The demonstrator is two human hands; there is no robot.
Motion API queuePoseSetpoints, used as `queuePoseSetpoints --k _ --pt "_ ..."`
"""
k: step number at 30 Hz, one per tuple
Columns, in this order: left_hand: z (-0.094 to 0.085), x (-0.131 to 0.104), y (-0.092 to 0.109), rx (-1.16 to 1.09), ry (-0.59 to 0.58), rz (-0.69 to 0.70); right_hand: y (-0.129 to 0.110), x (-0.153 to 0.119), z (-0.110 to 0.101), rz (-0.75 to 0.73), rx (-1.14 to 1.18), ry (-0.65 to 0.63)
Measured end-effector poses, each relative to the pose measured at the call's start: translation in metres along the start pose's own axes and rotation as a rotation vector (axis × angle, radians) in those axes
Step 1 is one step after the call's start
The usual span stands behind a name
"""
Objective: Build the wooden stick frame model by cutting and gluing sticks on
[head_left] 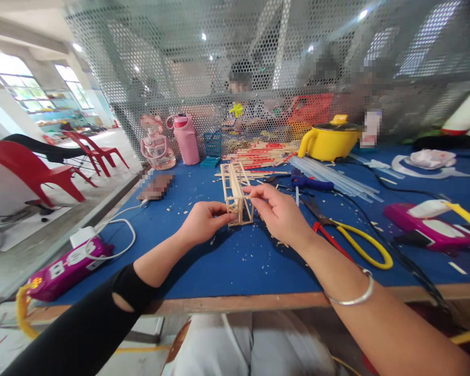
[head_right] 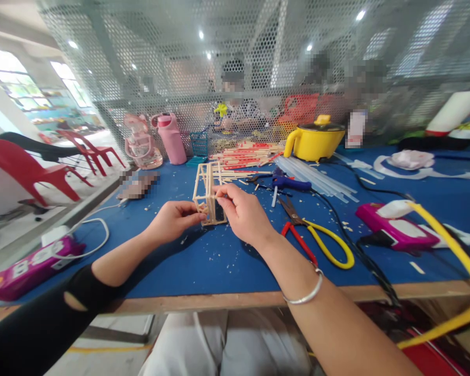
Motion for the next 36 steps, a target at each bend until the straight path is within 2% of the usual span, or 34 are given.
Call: queuePoseSetpoints --k 4,10,14,20,28,36 --pt "0.003 -0.002 0.007 -0.013 0.027 0.002 0.0 0.0 -0.001 0.006 0.0 -0.01" --pt "0.01 -0.001 0.015 -0.076 0.162 0.015 -0.001 0.0 0.0 0.005 -0.008 -0.002" --pt "0.011 -0.001 0.017 -0.08 0.2 0.005 -0.004 -0.001 0.0 -0.018 -0.036 0.03" --pt "0.008 -0.002 0.015 -0.166 0.164 -0.013 -0.012 -0.004 0.0 -0.08 -0.127 0.191" --pt "0.005 0.0 0.013 -0.331 0.103 -0.048 -0.015 -0.004 0.01 -0.14 -0.198 0.183" --pt "0.004 0.001 0.013 -0.362 0.088 -0.057 -0.013 0.0 0.015 -0.165 -0.245 0.204"
Point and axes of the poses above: each hand's wrist, its own x-axis towards the middle knuckle, its own z-axis out of the palm, y = z × x, the point moved 2 cm from there along x, towards the middle knuckle, and after that the axes turned 4 degrees about -x, right-handed, at the moved point
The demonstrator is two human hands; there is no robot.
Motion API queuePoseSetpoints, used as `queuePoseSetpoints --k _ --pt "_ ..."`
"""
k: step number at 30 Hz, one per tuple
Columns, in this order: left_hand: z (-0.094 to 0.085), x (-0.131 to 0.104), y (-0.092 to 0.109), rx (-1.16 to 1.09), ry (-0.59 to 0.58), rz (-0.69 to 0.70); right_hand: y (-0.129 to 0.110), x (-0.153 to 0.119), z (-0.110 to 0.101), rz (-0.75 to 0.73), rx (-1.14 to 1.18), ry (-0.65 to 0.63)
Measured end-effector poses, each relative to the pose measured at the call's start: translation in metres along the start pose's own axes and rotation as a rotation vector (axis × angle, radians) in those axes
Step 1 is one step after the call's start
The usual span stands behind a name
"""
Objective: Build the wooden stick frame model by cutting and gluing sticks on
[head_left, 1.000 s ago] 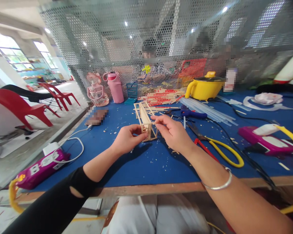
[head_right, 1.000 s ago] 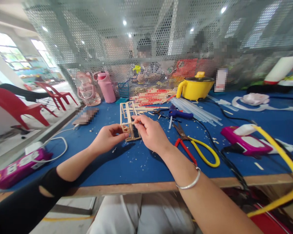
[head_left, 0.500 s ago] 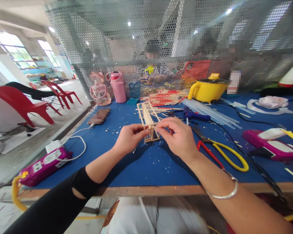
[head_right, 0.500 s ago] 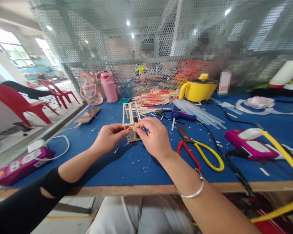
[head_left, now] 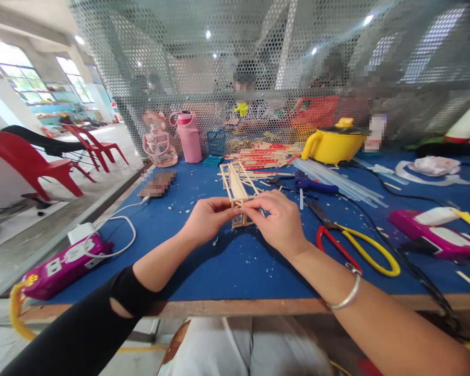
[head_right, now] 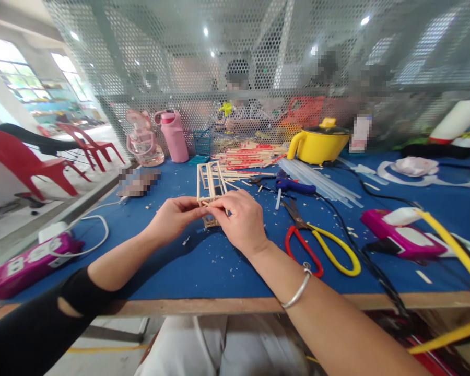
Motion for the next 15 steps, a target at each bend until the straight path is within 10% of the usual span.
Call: queuePoseSetpoints --k 15 --pt "-0.0021 0.0 -0.0039 -0.096 0.044 -0.074 0.0027 -0.0022 0.007 0.056 0.003 -0.006"
Point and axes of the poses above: each hand's wrist, its own x-axis towards the middle knuckle, its own z-axis out of the palm, y = z × x, the point moved 2 cm from there along x, towards the middle knuckle, and after that the axes turned 4 degrees about -x, right-handed, at the moved point
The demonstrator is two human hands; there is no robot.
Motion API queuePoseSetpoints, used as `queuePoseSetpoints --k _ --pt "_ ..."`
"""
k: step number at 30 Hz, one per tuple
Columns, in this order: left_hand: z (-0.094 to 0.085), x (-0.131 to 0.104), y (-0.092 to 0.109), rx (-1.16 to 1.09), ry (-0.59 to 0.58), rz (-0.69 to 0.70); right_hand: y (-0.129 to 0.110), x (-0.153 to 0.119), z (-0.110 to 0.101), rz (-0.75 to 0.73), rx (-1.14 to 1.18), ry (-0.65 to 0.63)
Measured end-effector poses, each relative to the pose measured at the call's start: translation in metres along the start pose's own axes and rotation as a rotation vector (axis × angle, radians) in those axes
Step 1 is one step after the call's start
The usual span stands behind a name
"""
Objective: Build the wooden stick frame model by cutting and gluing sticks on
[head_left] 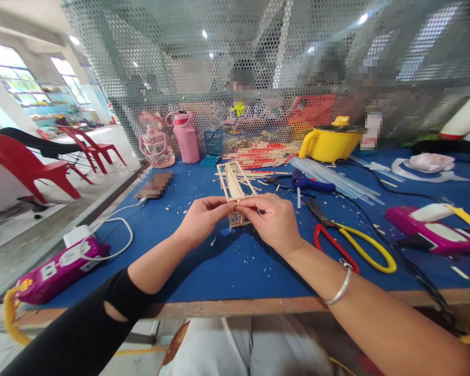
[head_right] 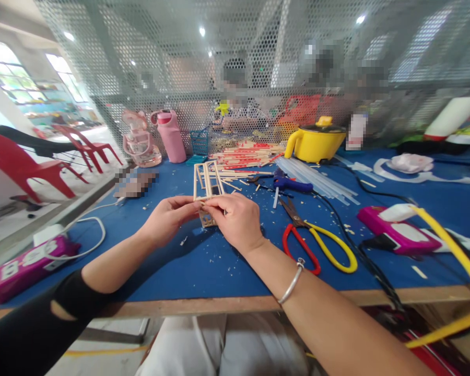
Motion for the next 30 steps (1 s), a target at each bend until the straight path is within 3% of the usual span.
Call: queuePoseSetpoints --k 8,17,30 --pt "0.002 -0.0015 0.0019 0.012 0.0 -0.008 0.0003 -0.0021 -0.003 0.031 -0.036 0.0" --pt "0.0006 -0.0008 0.0015 0.027 0.002 -0.001 -0.0032 -0.0014 -0.0031 -0.075 -0.059 -0.009" --pt "-0.0013 -0.0013 0.003 -0.005 -0.052 0.019 -0.0014 -0.0008 -0.0009 -0.058 -0.025 0.007"
Point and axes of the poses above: each hand's wrist, its own x-axis towards the middle knuckle, its own z-axis out of the palm, y = z × x, the point moved 2 cm from there along x, towards the middle knuckle, and after that the axes turned 4 degrees about -x, right-handed, at the moved point
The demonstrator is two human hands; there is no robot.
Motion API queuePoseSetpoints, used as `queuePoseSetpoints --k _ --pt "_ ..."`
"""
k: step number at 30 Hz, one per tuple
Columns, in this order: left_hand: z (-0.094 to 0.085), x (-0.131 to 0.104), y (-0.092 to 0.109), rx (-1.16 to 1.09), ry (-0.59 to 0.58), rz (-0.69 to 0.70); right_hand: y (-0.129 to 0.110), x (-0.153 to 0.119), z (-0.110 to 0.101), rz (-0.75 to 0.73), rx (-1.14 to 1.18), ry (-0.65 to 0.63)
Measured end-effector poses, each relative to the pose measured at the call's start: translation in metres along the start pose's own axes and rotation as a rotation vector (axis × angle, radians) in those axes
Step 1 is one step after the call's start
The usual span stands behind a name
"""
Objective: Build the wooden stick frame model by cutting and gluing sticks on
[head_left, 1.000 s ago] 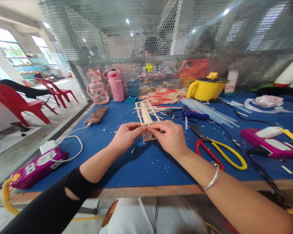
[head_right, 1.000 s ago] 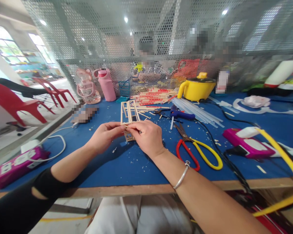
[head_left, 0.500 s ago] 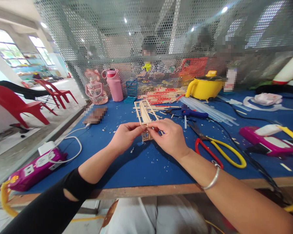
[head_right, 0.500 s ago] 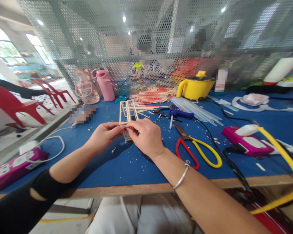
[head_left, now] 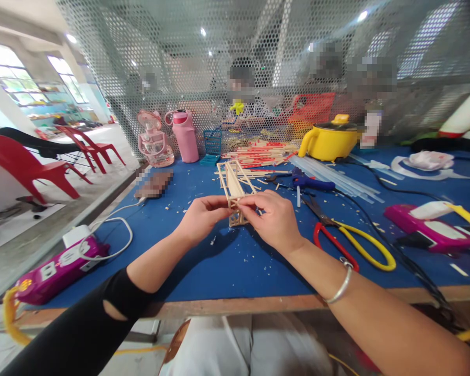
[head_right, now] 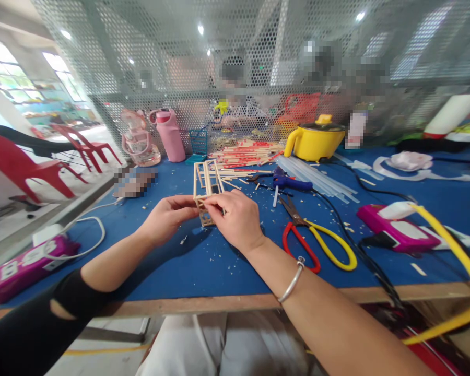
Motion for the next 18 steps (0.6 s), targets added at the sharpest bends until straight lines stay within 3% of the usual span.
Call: queuePoseSetpoints --k 7,18 --pt "0.003 -0.001 0.005 0.033 0.021 0.015 -0.002 0.001 -0.005 0.088 0.075 -0.013" --pt "0.011 -0.003 0.0 0.198 0.148 0.048 0.0 0.001 -0.01 0.243 0.188 0.034"
Point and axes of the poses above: each hand's wrist, its own x-axis towards the middle knuckle, its own z-axis out of the palm, y = z × x, the point moved 2 cm from there along x, towards the middle knuckle, and after that the axes turned 4 degrees about -x, right-handed, at the moved point
